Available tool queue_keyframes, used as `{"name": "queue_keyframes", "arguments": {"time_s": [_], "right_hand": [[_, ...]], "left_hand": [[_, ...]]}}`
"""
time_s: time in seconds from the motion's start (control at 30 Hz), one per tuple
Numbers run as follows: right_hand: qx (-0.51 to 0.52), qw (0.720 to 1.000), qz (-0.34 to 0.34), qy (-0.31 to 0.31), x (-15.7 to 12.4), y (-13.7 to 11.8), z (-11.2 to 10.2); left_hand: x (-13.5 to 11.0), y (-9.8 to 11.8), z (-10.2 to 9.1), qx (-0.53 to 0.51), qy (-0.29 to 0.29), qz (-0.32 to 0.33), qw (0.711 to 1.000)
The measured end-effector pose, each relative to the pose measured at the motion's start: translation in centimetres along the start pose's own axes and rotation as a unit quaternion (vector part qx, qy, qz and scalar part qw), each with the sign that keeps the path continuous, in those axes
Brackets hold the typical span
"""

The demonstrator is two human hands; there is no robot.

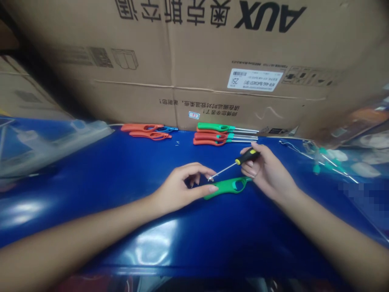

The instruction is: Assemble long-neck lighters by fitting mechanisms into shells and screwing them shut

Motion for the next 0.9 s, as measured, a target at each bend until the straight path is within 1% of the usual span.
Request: {"name": "queue_keyframes", "arguments": {"time_s": [0.07, 0.23, 0.4, 0.63, 0.9], "right_hand": [[0.001, 1.000, 0.006, -0.001, 0.0, 0.1, -0.1], [-0.011, 1.000, 0.006, 0.002, -0.1, -0.1, -0.4], [-0.011, 1.000, 0.012, -0.002, -0.1, -0.1, -0.2], [-0.007, 1.000, 0.022, 0.003, -0.1, -0.1, -0.3], [-0.036, 0.999, -0.002, 0.011, -0.2, -0.4, -0.3]], "left_hand": [[0.0, 0.4, -0.1, 0.005, 0.010, 0.015, 1.000], [0.0, 0.9, -0.1, 0.015, 0.022, 0.029, 0.999], [-0.1, 1.4, 0.1, 0.017, 0.006, 0.063, 0.998], [-0.2, 1.4, 0.0, 0.027, 0.001, 0.087, 0.996], [-0.1, 1.4, 0.1, 0.036, -0.006, 0.096, 0.995]]}}
Point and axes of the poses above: each hand's wrist, its own x-axis towards the middle knuckle, its own z-axis out of the palm, y = z × x, the point moved 5 cm from there along x, towards the middle knuckle, and after that the axes turned 15 degrees about -x, right-handed, at the moved point
